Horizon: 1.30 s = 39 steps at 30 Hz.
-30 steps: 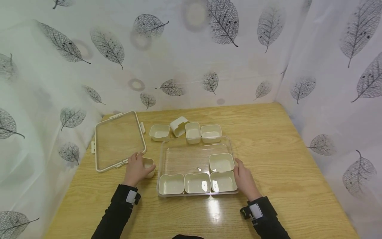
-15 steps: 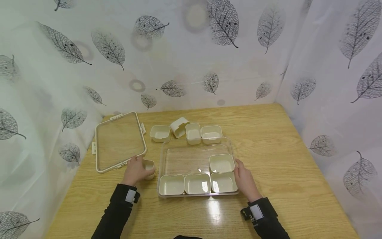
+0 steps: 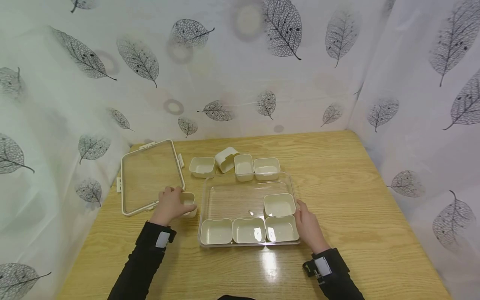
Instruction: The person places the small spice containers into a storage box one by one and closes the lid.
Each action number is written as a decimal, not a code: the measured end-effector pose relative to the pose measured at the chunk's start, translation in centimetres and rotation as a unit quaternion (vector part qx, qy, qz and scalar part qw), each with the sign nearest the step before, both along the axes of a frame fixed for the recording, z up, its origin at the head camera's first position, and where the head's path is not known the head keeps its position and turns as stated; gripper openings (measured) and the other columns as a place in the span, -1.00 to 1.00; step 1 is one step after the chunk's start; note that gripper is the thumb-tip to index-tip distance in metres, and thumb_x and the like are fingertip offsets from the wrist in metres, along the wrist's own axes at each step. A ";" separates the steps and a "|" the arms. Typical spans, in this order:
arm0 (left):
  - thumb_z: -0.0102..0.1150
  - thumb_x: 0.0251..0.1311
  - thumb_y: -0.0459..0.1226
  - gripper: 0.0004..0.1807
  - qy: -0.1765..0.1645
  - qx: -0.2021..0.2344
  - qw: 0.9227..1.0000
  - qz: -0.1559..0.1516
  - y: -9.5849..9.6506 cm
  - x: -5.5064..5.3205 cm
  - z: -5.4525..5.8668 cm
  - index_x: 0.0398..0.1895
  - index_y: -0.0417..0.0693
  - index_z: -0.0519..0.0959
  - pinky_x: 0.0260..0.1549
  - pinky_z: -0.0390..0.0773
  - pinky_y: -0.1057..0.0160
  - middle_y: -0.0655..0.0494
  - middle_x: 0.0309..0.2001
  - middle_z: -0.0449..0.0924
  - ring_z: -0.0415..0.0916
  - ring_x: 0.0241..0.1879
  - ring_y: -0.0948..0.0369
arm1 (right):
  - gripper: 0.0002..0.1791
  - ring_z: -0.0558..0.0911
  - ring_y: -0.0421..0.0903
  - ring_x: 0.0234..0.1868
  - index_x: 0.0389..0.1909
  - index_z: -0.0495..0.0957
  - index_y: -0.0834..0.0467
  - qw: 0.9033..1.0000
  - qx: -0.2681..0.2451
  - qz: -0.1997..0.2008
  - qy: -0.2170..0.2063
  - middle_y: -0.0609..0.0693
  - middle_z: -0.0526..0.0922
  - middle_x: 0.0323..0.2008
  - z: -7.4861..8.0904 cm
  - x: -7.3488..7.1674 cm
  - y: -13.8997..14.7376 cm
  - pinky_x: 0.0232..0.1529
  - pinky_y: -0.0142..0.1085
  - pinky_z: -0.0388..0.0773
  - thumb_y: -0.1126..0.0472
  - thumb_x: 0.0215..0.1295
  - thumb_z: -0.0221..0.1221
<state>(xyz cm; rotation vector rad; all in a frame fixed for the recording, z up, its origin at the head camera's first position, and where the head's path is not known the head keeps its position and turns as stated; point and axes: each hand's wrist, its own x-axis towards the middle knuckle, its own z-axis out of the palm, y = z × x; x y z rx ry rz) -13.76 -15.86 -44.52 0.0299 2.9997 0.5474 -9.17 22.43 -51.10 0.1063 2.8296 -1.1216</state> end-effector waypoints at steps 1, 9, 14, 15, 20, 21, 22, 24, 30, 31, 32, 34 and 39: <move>0.31 -0.28 0.07 -0.24 0.008 0.000 1.000 -0.004 0.3 -0.1 0.4 -0.08 -0.33 0.43 -0.33 0.36 -0.02 -0.30 -0.14 0.31 0.21 -0.20 -0.15 | -0.55 0.49 -0.01 -0.40 0.19 0.06 0.45 1.000 0.000 -0.001 0.000 0.41 0.47 -0.21 0.0 0.0 0.0 -0.53 -0.28 0.44 0.28 0.37 -0.28; 0.30 -0.30 0.14 -0.17 0.046 0.017 0.997 -0.055 4.1 -0.5 1.6 0.01 -0.24 0.41 -0.21 0.41 -0.04 -0.30 0.02 0.25 0.16 0.00 -0.19 | -0.55 0.53 0.08 -0.29 0.19 0.05 0.45 1.000 0.002 0.000 -0.002 0.45 0.44 -0.15 0.1 0.0 0.1 -0.40 -0.17 0.51 0.27 0.38 -0.28; 0.29 -0.32 0.15 -0.16 0.054 0.026 0.994 -0.092 6.5 -0.8 0.8 0.05 -0.17 0.39 -0.31 0.49 0.03 -0.23 0.10 0.18 0.15 0.03 -0.13 | -0.55 0.53 0.06 -0.30 0.19 0.05 0.46 1.000 0.001 0.001 -0.004 0.46 0.42 -0.14 0.2 -0.1 0.1 -0.39 -0.17 0.51 0.27 0.38 -0.29; 0.29 -0.31 0.15 -0.18 0.055 0.024 0.993 -0.099 6.8 -0.8 0.6 0.02 -0.18 0.40 -0.33 0.50 0.04 -0.22 0.10 0.18 0.15 0.03 -0.13 | -0.55 0.53 0.06 -0.29 0.19 0.05 0.46 1.000 0.001 0.001 -0.004 0.47 0.42 -0.13 0.2 -0.1 0.1 -0.38 -0.16 0.51 0.27 0.38 -0.29; 0.26 -0.29 0.17 -0.20 0.039 0.015 0.992 -0.119 8.0 -1.0 0.0 -0.03 -0.20 0.40 -0.39 0.52 0.06 -0.23 0.09 0.18 0.13 0.05 -0.11 | -0.55 0.52 0.07 -0.29 0.19 0.06 0.45 1.000 -0.002 0.001 0.000 0.46 0.43 -0.13 0.0 -0.1 0.1 -0.37 -0.15 0.51 0.27 0.38 -0.28; 0.27 -0.28 0.16 -0.20 0.034 0.014 0.992 -0.123 8.2 -1.1 0.0 -0.03 -0.21 0.40 -0.39 0.53 0.06 -0.25 0.09 0.18 0.11 0.07 -0.12 | -0.55 0.52 0.07 -0.29 0.19 0.06 0.46 1.000 -0.003 0.003 0.002 0.46 0.42 -0.13 0.0 -0.1 0.1 -0.37 -0.15 0.51 0.27 0.37 -0.28; 0.26 -0.27 0.16 -0.20 0.028 0.011 0.992 -0.126 8.3 -1.1 -0.1 -0.02 -0.21 0.39 -0.39 0.53 0.05 -0.26 0.09 0.17 0.11 0.08 -0.13 | -0.55 0.52 0.06 -0.30 0.19 0.06 0.45 1.000 -0.004 0.003 0.003 0.46 0.43 -0.13 -0.1 -0.1 0.1 -0.39 -0.17 0.50 0.27 0.37 -0.28; 0.26 -0.26 0.16 -0.20 0.021 0.005 0.991 -0.134 8.5 -1.2 -0.2 -0.02 -0.22 0.39 -0.38 0.53 0.07 -0.28 0.08 0.18 0.10 0.08 -0.14 | -0.55 0.52 0.06 -0.31 0.19 0.06 0.45 1.000 -0.004 0.003 0.004 0.46 0.43 -0.13 -0.1 -0.2 0.1 -0.41 -0.19 0.50 0.28 0.37 -0.28; 0.25 -0.22 0.16 -0.14 -0.005 -0.026 0.989 -0.147 9.0 -1.6 -0.6 0.08 -0.24 0.33 -0.37 0.52 0.09 -0.30 0.09 0.16 0.12 0.06 -0.15 | -0.54 0.52 0.05 -0.33 0.20 0.05 0.45 1.000 -0.004 0.000 0.002 0.48 0.41 -0.12 0.0 -0.2 0.2 -0.46 -0.23 0.47 0.27 0.36 -0.30; 0.24 -0.22 0.16 -0.13 -0.009 -0.037 0.988 -0.153 9.1 -1.6 -0.7 0.10 -0.24 0.32 -0.35 0.52 0.08 -0.31 0.10 0.17 0.11 0.07 -0.16 | -0.54 0.52 0.04 -0.34 0.20 0.05 0.46 1.000 -0.005 0.000 0.001 0.48 0.41 -0.12 0.0 -0.2 0.2 -0.47 -0.24 0.46 0.27 0.37 -0.30; 0.24 -0.21 0.17 -0.12 -0.008 -0.050 0.986 -0.161 9.2 -1.6 -0.8 0.10 -0.25 0.31 -0.25 0.48 0.06 -0.31 0.09 0.18 0.11 0.07 -0.18 | -0.54 0.51 0.03 -0.35 0.20 0.05 0.46 1.000 -0.005 0.000 0.000 0.47 0.42 -0.13 0.0 -0.2 0.2 -0.48 -0.25 0.46 0.27 0.37 -0.30; 0.24 -0.21 0.17 -0.12 -0.005 -0.076 0.981 -0.178 9.3 -1.6 -1.0 0.09 -0.27 0.31 -0.09 0.38 0.01 -0.32 0.06 0.22 0.13 0.06 -0.19 | -0.54 0.50 0.02 -0.35 0.20 0.05 0.45 1.000 -0.006 0.000 -0.001 0.46 0.42 -0.12 0.0 -0.2 0.2 -0.48 -0.26 0.44 0.27 0.37 -0.29; 0.19 -0.20 0.22 -0.15 0.005 -0.136 0.968 -0.213 9.6 -1.7 -1.6 0.00 -0.27 0.35 0.07 0.09 -0.06 -0.26 -0.06 0.33 0.23 -0.01 -0.14 | -0.54 0.49 0.00 -0.35 0.21 0.03 0.44 1.000 -0.012 0.000 -0.013 0.44 0.42 -0.12 0.0 0.0 0.1 -0.48 -0.28 0.44 0.25 0.38 -0.31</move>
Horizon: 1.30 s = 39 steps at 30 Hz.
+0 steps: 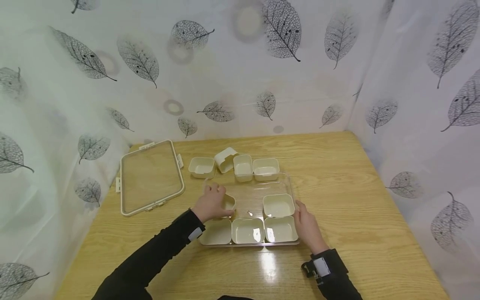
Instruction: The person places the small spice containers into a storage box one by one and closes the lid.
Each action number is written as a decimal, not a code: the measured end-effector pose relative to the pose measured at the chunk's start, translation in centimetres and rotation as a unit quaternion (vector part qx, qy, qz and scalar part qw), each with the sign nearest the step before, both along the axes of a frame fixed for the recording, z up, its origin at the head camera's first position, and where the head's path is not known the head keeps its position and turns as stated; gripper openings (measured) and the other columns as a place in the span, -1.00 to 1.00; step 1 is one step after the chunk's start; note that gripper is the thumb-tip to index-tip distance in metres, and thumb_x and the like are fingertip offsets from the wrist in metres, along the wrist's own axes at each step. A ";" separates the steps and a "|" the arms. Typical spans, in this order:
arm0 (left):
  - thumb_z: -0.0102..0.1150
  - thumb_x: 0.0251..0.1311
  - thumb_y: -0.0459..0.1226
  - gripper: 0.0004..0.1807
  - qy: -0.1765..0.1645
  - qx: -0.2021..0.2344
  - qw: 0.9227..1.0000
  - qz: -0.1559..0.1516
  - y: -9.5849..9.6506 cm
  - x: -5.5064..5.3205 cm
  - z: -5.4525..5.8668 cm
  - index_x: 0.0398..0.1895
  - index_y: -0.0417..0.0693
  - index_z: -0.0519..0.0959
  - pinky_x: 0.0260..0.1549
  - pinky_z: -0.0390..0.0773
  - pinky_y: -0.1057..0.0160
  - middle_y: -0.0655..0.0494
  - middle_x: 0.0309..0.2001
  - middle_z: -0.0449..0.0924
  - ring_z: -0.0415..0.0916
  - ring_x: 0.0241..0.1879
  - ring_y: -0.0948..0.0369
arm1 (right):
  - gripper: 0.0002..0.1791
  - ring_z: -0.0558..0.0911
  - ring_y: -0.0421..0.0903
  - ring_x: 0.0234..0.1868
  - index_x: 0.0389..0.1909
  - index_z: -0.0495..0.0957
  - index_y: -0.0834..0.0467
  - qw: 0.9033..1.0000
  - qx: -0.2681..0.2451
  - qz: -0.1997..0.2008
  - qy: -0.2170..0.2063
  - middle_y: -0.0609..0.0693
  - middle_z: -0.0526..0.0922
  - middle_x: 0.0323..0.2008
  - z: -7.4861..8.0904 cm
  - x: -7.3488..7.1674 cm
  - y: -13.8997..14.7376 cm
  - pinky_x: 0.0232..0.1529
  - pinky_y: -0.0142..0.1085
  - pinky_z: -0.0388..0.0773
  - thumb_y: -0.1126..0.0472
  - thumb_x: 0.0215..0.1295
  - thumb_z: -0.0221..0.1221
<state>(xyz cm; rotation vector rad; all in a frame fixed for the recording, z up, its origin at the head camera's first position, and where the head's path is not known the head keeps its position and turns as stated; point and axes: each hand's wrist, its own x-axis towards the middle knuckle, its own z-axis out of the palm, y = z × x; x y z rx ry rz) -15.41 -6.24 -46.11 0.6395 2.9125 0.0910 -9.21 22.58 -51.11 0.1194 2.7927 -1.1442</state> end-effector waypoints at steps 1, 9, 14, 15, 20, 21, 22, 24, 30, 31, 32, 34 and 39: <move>0.19 -0.20 0.22 -0.16 0.000 -0.002 1.000 -0.004 0.0 -0.1 -0.1 -0.01 -0.27 0.35 0.06 0.08 -0.08 -0.25 -0.08 0.35 0.24 -0.02 -0.12 | -0.53 0.49 0.00 -0.35 0.21 0.03 0.44 1.000 0.000 0.000 -0.002 0.44 0.42 -0.12 0.0 0.0 0.0 -0.48 -0.28 0.44 0.25 0.38 -0.31; 0.16 -0.17 0.23 -0.17 -0.060 -0.016 0.998 0.017 0.3 -0.4 -0.1 0.05 -0.21 0.36 -0.14 0.38 -0.06 -0.27 0.03 0.30 0.17 0.06 -0.18 | -0.53 0.49 0.02 -0.32 0.22 0.02 0.43 1.000 0.000 0.001 -0.009 0.45 0.40 -0.10 0.0 0.0 0.0 -0.46 -0.27 0.45 0.25 0.38 -0.31; 0.16 -0.16 0.22 -0.20 -0.095 -0.004 0.995 0.033 0.4 -0.4 0.2 0.04 -0.18 0.38 -0.19 0.40 -0.08 -0.25 0.05 0.29 0.16 0.08 -0.17 | -0.53 0.50 0.03 -0.30 0.21 0.03 0.44 1.000 0.003 0.006 -0.003 0.45 0.41 -0.11 0.0 0.0 0.1 -0.42 -0.24 0.48 0.25 0.37 -0.30; 0.12 -0.13 0.24 -0.19 -0.096 -0.005 0.995 0.033 0.4 -0.5 0.0 0.05 -0.18 0.37 -0.18 0.40 -0.08 -0.25 0.06 0.28 0.16 0.09 -0.16 | -0.53 0.50 0.03 -0.31 0.21 0.03 0.44 1.000 0.003 0.006 -0.001 0.45 0.41 -0.12 0.0 0.0 0.1 -0.43 -0.24 0.48 0.26 0.37 -0.30; -0.11 0.06 0.24 -0.21 -0.122 0.019 0.992 0.025 -0.1 -1.1 -0.8 0.09 -0.25 0.33 -0.08 0.34 -0.05 -0.29 0.08 0.27 0.13 0.11 -0.16 | -0.54 0.48 0.01 -0.36 0.20 0.04 0.45 1.000 0.001 0.006 0.003 0.43 0.44 -0.15 -0.1 0.0 0.1 -0.48 -0.27 0.44 0.27 0.36 -0.30; -0.14 0.09 0.23 -0.21 -0.131 0.028 0.991 0.022 -0.2 -1.3 -0.9 0.10 -0.27 0.33 -0.06 0.32 -0.04 -0.30 0.08 0.27 0.15 0.11 -0.16 | -0.54 0.48 0.00 -0.37 0.20 0.04 0.45 1.000 0.000 0.005 0.003 0.43 0.44 -0.16 -0.1 0.0 0.1 -0.49 -0.27 0.43 0.27 0.36 -0.30; -0.15 0.11 0.22 -0.21 -0.146 0.041 0.988 0.021 -0.3 -1.4 -0.9 0.11 -0.30 0.31 -0.04 0.31 -0.03 -0.31 0.08 0.27 0.16 0.11 -0.15 | -0.54 0.48 0.00 -0.37 0.20 0.04 0.45 1.000 0.001 0.006 0.003 0.42 0.44 -0.17 -0.1 0.0 0.1 -0.49 -0.27 0.43 0.27 0.36 -0.30; -0.15 0.13 0.18 -0.21 -0.182 0.071 0.980 0.023 -0.5 -1.7 -0.8 0.14 -0.35 0.27 -0.01 0.30 0.00 -0.32 0.09 0.28 0.20 0.09 -0.13 | -0.54 0.48 0.00 -0.37 0.20 0.05 0.45 1.000 0.002 0.007 0.005 0.42 0.44 -0.17 -0.1 0.0 0.1 -0.49 -0.27 0.44 0.27 0.36 -0.29; -0.10 0.19 0.04 -0.28 -0.268 0.138 0.953 0.015 -1.0 -1.7 0.1 0.18 -0.41 0.19 0.04 0.26 0.06 -0.29 0.11 0.28 0.24 0.10 -0.09 | -0.54 0.50 0.01 -0.37 0.20 0.05 0.45 1.000 0.005 0.006 0.005 0.42 0.45 -0.18 -0.2 0.0 0.1 -0.48 -0.25 0.46 0.27 0.37 -0.28; -0.09 0.19 0.02 -0.30 -0.270 0.140 0.953 0.009 -1.0 -1.6 0.2 0.17 -0.41 0.20 0.04 0.26 0.06 -0.29 0.11 0.28 0.24 0.10 -0.08 | -0.54 0.51 0.02 -0.35 0.20 0.05 0.45 1.000 0.005 0.005 0.004 0.42 0.45 -0.17 -0.2 0.0 0.1 -0.47 -0.25 0.47 0.26 0.37 -0.29; -0.09 0.20 0.00 -0.32 -0.270 0.145 0.952 0.004 -1.1 -1.6 0.3 0.16 -0.41 0.21 0.03 0.27 0.07 -0.28 0.10 0.29 0.25 0.09 -0.08 | -0.54 0.51 0.02 -0.35 0.20 0.05 0.45 1.000 0.006 0.005 0.004 0.43 0.45 -0.17 -0.2 0.0 0.1 -0.47 -0.25 0.47 0.26 0.37 -0.29; -0.08 0.20 -0.01 -0.34 -0.270 0.151 0.951 -0.005 -1.0 -1.5 0.4 0.16 -0.40 0.21 0.01 0.29 0.09 -0.27 0.08 0.31 0.28 0.07 -0.06 | -0.54 0.52 0.04 -0.32 0.20 0.05 0.45 1.000 0.006 0.003 0.003 0.44 0.44 -0.15 -0.1 0.0 0.1 -0.44 -0.23 0.49 0.26 0.37 -0.29; -0.08 0.21 -0.02 -0.36 -0.274 0.169 0.946 -0.024 -0.7 -1.6 0.5 0.17 -0.36 0.21 0.03 0.28 0.11 -0.24 0.10 0.31 0.28 0.08 -0.03 | -0.54 0.51 0.04 -0.32 0.20 0.05 0.45 1.000 0.006 0.006 0.004 0.44 0.43 -0.15 -0.2 0.0 0.1 -0.43 -0.22 0.48 0.26 0.37 -0.29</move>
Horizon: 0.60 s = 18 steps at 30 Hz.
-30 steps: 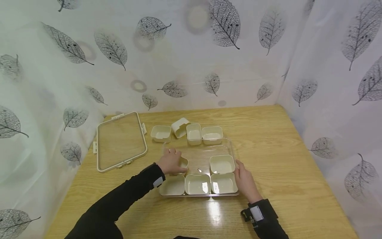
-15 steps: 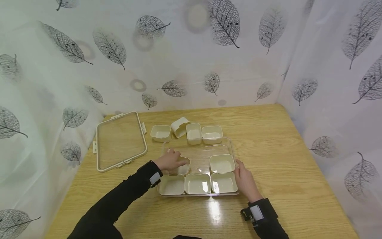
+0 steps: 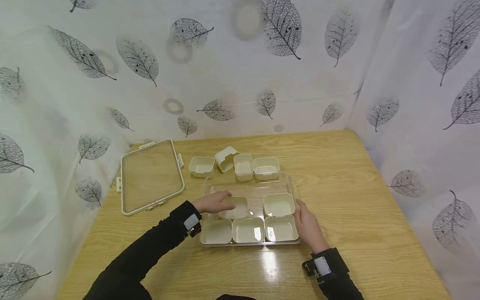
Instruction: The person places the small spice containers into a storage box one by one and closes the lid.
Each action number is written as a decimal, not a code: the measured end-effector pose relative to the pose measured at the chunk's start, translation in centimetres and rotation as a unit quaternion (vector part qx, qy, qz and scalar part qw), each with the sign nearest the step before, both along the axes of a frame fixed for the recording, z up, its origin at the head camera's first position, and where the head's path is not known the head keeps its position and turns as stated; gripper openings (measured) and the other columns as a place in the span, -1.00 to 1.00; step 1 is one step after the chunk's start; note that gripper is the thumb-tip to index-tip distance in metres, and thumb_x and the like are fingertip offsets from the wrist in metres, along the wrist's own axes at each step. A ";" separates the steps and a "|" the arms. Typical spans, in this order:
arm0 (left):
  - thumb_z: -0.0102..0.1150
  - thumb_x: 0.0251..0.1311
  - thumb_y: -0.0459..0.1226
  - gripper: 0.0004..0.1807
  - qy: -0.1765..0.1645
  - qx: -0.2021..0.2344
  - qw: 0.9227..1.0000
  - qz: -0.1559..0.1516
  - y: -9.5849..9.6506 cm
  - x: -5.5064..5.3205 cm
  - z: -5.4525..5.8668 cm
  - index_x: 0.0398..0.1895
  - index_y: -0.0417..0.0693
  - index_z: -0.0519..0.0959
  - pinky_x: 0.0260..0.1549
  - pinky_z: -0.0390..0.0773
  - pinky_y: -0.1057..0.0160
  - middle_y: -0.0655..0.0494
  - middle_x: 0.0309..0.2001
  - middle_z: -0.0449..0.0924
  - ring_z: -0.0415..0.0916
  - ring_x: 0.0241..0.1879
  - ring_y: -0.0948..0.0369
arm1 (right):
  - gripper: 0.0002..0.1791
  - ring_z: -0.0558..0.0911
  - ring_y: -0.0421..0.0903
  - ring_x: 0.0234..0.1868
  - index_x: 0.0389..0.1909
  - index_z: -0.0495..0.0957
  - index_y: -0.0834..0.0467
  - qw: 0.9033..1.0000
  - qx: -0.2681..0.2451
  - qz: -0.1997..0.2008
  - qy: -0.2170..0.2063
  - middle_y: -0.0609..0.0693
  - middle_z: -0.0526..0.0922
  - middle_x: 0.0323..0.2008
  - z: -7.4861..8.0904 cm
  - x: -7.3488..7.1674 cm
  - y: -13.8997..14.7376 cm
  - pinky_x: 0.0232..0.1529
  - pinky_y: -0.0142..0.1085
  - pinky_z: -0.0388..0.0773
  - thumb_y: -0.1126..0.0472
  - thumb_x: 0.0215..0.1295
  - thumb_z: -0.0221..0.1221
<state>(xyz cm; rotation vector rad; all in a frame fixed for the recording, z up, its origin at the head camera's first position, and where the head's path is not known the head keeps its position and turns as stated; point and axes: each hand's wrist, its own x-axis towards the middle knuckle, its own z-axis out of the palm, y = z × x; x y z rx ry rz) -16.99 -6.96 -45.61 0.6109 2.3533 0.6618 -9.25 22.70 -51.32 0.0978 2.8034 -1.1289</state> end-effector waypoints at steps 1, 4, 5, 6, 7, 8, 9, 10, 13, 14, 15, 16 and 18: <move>-0.08 0.21 -0.03 -0.36 -0.001 0.003 1.000 -0.003 0.1 0.0 0.0 0.17 -0.35 0.22 0.04 0.27 0.11 -0.24 0.10 0.31 0.27 0.09 -0.03 | -0.54 0.50 0.03 -0.33 0.20 0.05 0.45 1.000 -0.001 0.001 0.001 0.44 0.44 -0.16 0.0 0.0 0.0 -0.44 -0.22 0.47 0.27 0.37 -0.29; -0.09 0.21 -0.03 -0.38 0.004 0.004 1.000 -0.012 0.3 -0.1 0.0 0.18 -0.33 0.22 0.06 0.24 0.12 -0.21 0.12 0.30 0.24 0.12 -0.01 | -0.54 0.51 0.04 -0.31 0.20 0.04 0.45 1.000 -0.005 0.003 0.001 0.44 0.43 -0.14 -0.1 0.0 0.0 -0.43 -0.22 0.48 0.27 0.37 -0.29; -0.08 0.21 -0.04 -0.39 0.008 0.004 1.000 -0.016 0.4 -0.1 0.0 0.17 -0.34 0.23 0.07 0.23 0.12 -0.21 0.11 0.30 0.23 0.12 -0.02 | -0.54 0.51 0.05 -0.31 0.20 0.04 0.45 1.000 -0.006 0.003 0.000 0.44 0.43 -0.14 -0.1 -0.1 0.0 -0.43 -0.22 0.48 0.27 0.37 -0.29; -0.08 0.22 -0.05 -0.39 0.013 0.003 1.000 -0.020 0.4 -0.1 0.0 0.17 -0.34 0.23 0.07 0.22 0.13 -0.21 0.12 0.30 0.22 0.13 -0.01 | -0.54 0.51 0.05 -0.30 0.20 0.04 0.45 1.000 -0.007 0.003 -0.002 0.45 0.43 -0.14 -0.1 -0.1 0.0 -0.43 -0.22 0.49 0.27 0.37 -0.30; -0.08 0.22 -0.06 -0.40 0.015 0.004 1.000 -0.022 0.5 -0.1 0.0 0.17 -0.34 0.24 0.08 0.22 0.13 -0.20 0.12 0.30 0.22 0.13 -0.01 | -0.54 0.52 0.05 -0.31 0.20 0.04 0.45 1.000 -0.008 0.003 -0.003 0.45 0.43 -0.14 -0.1 -0.1 0.0 -0.43 -0.22 0.49 0.26 0.37 -0.30; -0.08 0.22 -0.06 -0.40 0.017 0.003 1.000 -0.024 0.6 -0.1 0.0 0.17 -0.33 0.24 0.08 0.21 0.13 -0.20 0.12 0.30 0.21 0.14 -0.01 | -0.54 0.52 0.04 -0.31 0.20 0.04 0.45 1.000 -0.007 0.003 -0.003 0.45 0.43 -0.14 -0.1 -0.1 0.0 -0.44 -0.23 0.49 0.26 0.37 -0.30; -0.08 0.22 -0.06 -0.40 0.018 0.003 0.999 -0.026 0.7 -0.2 0.0 0.17 -0.33 0.24 0.09 0.21 0.13 -0.20 0.12 0.30 0.21 0.14 -0.01 | -0.53 0.51 0.03 -0.34 0.21 0.03 0.45 1.000 -0.007 0.002 -0.005 0.44 0.44 -0.15 -0.1 -0.1 0.0 -0.47 -0.25 0.47 0.26 0.37 -0.30; -0.07 0.21 -0.06 -0.40 0.019 0.004 0.999 -0.027 0.8 -0.2 0.0 0.17 -0.32 0.24 0.09 0.21 0.13 -0.19 0.12 0.30 0.21 0.14 -0.01 | -0.53 0.50 0.01 -0.36 0.21 0.03 0.44 1.000 -0.006 0.001 -0.006 0.43 0.44 -0.16 -0.1 -0.1 0.0 -0.49 -0.27 0.45 0.26 0.37 -0.30; -0.07 0.21 -0.05 -0.40 0.017 0.005 0.999 -0.028 1.1 -0.2 -0.1 0.18 -0.30 0.23 0.09 0.20 0.13 -0.18 0.13 0.30 0.21 0.15 0.00 | -0.53 0.49 -0.01 -0.39 0.21 0.03 0.43 1.000 -0.004 -0.002 -0.008 0.42 0.45 -0.17 0.0 -0.1 0.0 -0.52 -0.29 0.42 0.25 0.37 -0.31; -0.07 0.21 -0.04 -0.39 0.016 0.005 0.999 -0.029 1.2 -0.2 -0.2 0.19 -0.29 0.23 0.10 0.20 0.13 -0.17 0.13 0.30 0.21 0.15 0.00 | -0.54 0.49 -0.01 -0.38 0.21 0.03 0.43 1.000 -0.004 -0.003 -0.009 0.42 0.45 -0.16 0.0 -0.1 0.0 -0.51 -0.29 0.42 0.25 0.37 -0.30; -0.06 0.21 -0.04 -0.39 0.014 0.005 0.999 -0.030 1.3 -0.2 -0.2 0.19 -0.28 0.22 0.10 0.20 0.14 -0.17 0.14 0.29 0.20 0.15 0.01 | -0.53 0.49 -0.01 -0.38 0.21 0.03 0.43 1.000 -0.004 -0.003 -0.010 0.42 0.45 -0.16 0.0 -0.1 0.0 -0.51 -0.29 0.42 0.25 0.38 -0.31; -0.06 0.20 -0.04 -0.39 0.013 0.006 0.999 -0.031 1.4 -0.2 -0.2 0.20 -0.28 0.22 0.10 0.20 0.14 -0.16 0.14 0.29 0.21 0.15 0.01 | -0.53 0.48 -0.02 -0.38 0.21 0.03 0.43 1.000 -0.003 -0.004 -0.010 0.42 0.45 -0.16 0.0 -0.1 0.0 -0.51 -0.28 0.42 0.25 0.37 -0.30; -0.04 0.20 -0.05 -0.38 0.009 0.011 0.999 -0.034 1.7 -0.1 -0.2 0.20 -0.29 0.21 0.10 0.20 0.14 -0.17 0.14 0.28 0.21 0.15 0.01 | -0.54 0.48 -0.01 -0.39 0.21 0.04 0.43 1.000 -0.001 -0.006 -0.008 0.40 0.46 -0.18 0.0 -0.1 0.0 -0.50 -0.28 0.41 0.26 0.37 -0.29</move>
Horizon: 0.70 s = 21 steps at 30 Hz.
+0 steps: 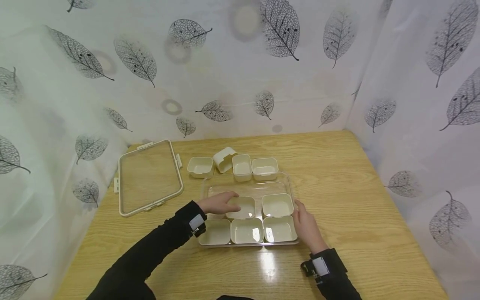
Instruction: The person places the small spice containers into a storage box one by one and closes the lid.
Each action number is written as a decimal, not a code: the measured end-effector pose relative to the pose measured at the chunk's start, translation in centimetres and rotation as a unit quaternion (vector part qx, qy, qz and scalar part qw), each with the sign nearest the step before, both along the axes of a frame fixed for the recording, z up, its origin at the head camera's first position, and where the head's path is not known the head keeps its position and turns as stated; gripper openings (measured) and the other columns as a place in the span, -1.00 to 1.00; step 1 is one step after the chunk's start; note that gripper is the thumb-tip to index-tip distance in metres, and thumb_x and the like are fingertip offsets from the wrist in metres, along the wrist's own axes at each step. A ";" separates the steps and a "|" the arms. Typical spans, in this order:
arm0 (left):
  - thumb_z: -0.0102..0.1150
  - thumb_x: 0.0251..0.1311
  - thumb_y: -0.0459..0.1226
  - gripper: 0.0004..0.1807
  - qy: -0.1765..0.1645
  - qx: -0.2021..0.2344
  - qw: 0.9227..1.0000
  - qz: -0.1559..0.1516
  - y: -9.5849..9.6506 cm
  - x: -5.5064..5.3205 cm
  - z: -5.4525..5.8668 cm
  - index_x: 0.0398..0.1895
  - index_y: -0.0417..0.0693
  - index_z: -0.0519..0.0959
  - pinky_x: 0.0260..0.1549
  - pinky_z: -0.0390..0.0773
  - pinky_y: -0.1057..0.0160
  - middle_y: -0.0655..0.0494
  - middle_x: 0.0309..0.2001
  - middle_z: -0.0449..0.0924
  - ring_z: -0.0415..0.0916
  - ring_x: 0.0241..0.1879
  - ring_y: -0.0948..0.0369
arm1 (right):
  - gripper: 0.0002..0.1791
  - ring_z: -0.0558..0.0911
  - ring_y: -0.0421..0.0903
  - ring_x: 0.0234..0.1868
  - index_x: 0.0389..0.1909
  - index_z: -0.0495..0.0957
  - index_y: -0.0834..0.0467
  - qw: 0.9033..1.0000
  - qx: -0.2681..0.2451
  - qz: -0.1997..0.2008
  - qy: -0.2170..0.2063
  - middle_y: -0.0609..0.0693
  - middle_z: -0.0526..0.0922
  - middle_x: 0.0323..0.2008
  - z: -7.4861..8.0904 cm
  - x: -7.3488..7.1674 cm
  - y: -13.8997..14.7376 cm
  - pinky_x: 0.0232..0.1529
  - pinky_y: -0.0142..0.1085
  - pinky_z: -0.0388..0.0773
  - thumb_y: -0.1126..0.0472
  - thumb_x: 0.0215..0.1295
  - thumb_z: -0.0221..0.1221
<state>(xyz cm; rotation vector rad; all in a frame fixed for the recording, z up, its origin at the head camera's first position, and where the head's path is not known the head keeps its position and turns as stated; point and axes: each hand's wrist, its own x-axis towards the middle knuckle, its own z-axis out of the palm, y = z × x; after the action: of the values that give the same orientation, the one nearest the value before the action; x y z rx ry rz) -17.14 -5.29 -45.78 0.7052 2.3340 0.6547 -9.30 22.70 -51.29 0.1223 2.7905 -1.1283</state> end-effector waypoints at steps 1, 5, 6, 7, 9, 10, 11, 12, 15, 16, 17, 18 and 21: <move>-0.04 0.20 -0.05 -0.38 -0.001 0.000 1.000 -0.002 0.1 0.0 0.0 0.21 -0.28 0.20 0.10 0.20 0.14 -0.17 0.14 0.28 0.20 0.15 0.01 | -0.54 0.47 -0.01 -0.40 0.21 0.04 0.43 1.000 0.001 0.000 0.001 0.39 0.46 -0.19 0.0 0.0 0.0 -0.51 -0.28 0.41 0.26 0.37 -0.29; -0.03 0.20 -0.07 -0.38 -0.006 0.006 1.000 -0.003 0.3 0.0 0.0 0.20 -0.29 0.20 0.10 0.19 0.12 -0.19 0.14 0.28 0.19 0.16 -0.01 | -0.54 0.48 -0.01 -0.39 0.21 0.05 0.43 1.000 0.002 -0.001 0.006 0.39 0.47 -0.20 0.0 0.1 -0.1 -0.49 -0.27 0.43 0.27 0.37 -0.28; -0.03 0.20 -0.07 -0.38 -0.007 0.004 1.000 -0.001 0.4 0.0 0.0 0.21 -0.28 0.19 0.11 0.18 0.12 -0.19 0.14 0.28 0.17 0.16 -0.01 | -0.54 0.49 -0.01 -0.38 0.21 0.05 0.43 1.000 0.003 -0.001 0.006 0.40 0.46 -0.19 -0.1 0.1 -0.1 -0.48 -0.27 0.45 0.28 0.37 -0.27; -0.03 0.20 -0.06 -0.38 -0.007 0.003 1.000 -0.001 0.4 0.0 -0.1 0.21 -0.28 0.19 0.11 0.17 0.12 -0.18 0.14 0.28 0.17 0.17 -0.01 | -0.54 0.50 0.00 -0.37 0.21 0.05 0.44 1.000 0.002 -0.002 0.004 0.41 0.46 -0.18 -0.1 0.1 -0.1 -0.48 -0.26 0.45 0.28 0.37 -0.28; -0.03 0.20 -0.05 -0.38 -0.006 0.001 1.000 0.000 0.5 -0.1 -0.2 0.21 -0.26 0.20 0.12 0.16 0.11 -0.17 0.14 0.28 0.15 0.18 0.00 | -0.54 0.50 0.00 -0.36 0.21 0.05 0.43 1.000 0.002 -0.002 0.004 0.43 0.45 -0.16 -0.1 0.1 -0.1 -0.46 -0.25 0.46 0.28 0.36 -0.28; -0.03 0.20 -0.05 -0.38 -0.004 0.001 1.000 0.000 0.5 -0.1 -0.3 0.21 -0.26 0.20 0.12 0.16 0.12 -0.16 0.14 0.28 0.15 0.18 0.00 | -0.54 0.50 0.01 -0.35 0.21 0.05 0.43 1.000 0.002 -0.003 0.004 0.43 0.45 -0.15 -0.1 0.0 -0.1 -0.46 -0.25 0.47 0.28 0.36 -0.28; -0.03 0.19 -0.05 -0.38 -0.001 0.000 1.000 -0.002 0.5 -0.1 -0.4 0.21 -0.25 0.20 0.12 0.16 0.12 -0.16 0.15 0.28 0.15 0.18 0.01 | -0.54 0.50 0.01 -0.35 0.21 0.05 0.43 1.000 0.002 -0.003 0.003 0.43 0.44 -0.15 -0.1 0.0 -0.1 -0.46 -0.25 0.46 0.28 0.36 -0.28; -0.03 0.19 -0.05 -0.38 0.001 0.001 1.000 -0.003 0.6 -0.1 -0.5 0.21 -0.25 0.20 0.12 0.16 0.12 -0.16 0.15 0.28 0.15 0.18 0.01 | -0.54 0.50 0.01 -0.35 0.21 0.05 0.43 1.000 0.002 -0.003 0.003 0.43 0.44 -0.15 -0.1 0.0 -0.1 -0.45 -0.24 0.46 0.28 0.36 -0.28; -0.01 0.18 -0.06 -0.38 0.006 0.006 1.000 -0.006 0.7 -0.2 -0.7 0.20 -0.27 0.21 0.12 0.16 0.12 -0.16 0.15 0.28 0.15 0.18 0.00 | -0.54 0.50 0.01 -0.34 0.21 0.05 0.44 1.000 0.002 -0.003 0.003 0.43 0.44 -0.15 0.0 0.1 -0.1 -0.44 -0.23 0.47 0.28 0.36 -0.28; -0.01 0.18 -0.06 -0.38 0.007 0.008 1.000 -0.007 0.8 -0.2 -0.7 0.20 -0.28 0.21 0.12 0.16 0.12 -0.16 0.15 0.28 0.16 0.18 0.00 | -0.54 0.50 0.02 -0.34 0.21 0.05 0.44 1.000 0.002 -0.003 0.003 0.43 0.44 -0.15 0.0 0.1 -0.1 -0.44 -0.23 0.47 0.28 0.36 -0.28; -0.01 0.18 -0.06 -0.37 0.008 0.009 1.000 -0.008 0.8 -0.2 -0.8 0.20 -0.28 0.21 0.13 0.15 0.13 -0.16 0.15 0.28 0.15 0.18 0.00 | -0.54 0.50 0.01 -0.34 0.20 0.05 0.44 1.000 0.001 -0.002 0.003 0.43 0.44 -0.15 0.0 0.1 -0.1 -0.44 -0.23 0.47 0.28 0.36 -0.28; 0.00 0.18 -0.06 -0.37 0.008 0.009 1.000 -0.007 0.9 -0.2 -0.8 0.20 -0.27 0.21 0.13 0.14 0.13 -0.16 0.15 0.28 0.14 0.19 0.00 | -0.54 0.51 0.01 -0.34 0.20 0.05 0.44 1.000 0.001 -0.002 0.003 0.43 0.44 -0.15 0.0 0.1 -0.1 -0.45 -0.24 0.48 0.28 0.36 -0.28; 0.00 0.17 -0.06 -0.37 0.006 0.013 1.000 -0.007 1.1 -0.1 -0.7 0.20 -0.28 0.20 0.12 0.16 0.14 -0.16 0.15 0.28 0.16 0.17 0.02 | -0.54 0.50 0.00 -0.36 0.21 0.04 0.44 1.000 0.002 -0.002 0.003 0.44 0.44 -0.15 0.1 0.1 -0.2 -0.47 -0.26 0.46 0.29 0.36 -0.28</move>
<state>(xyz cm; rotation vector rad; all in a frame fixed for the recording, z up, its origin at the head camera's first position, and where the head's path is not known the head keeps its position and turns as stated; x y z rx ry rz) -17.21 -4.15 -46.50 0.7389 2.3340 0.6782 -9.18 22.54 -51.19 0.1264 2.7987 -1.1267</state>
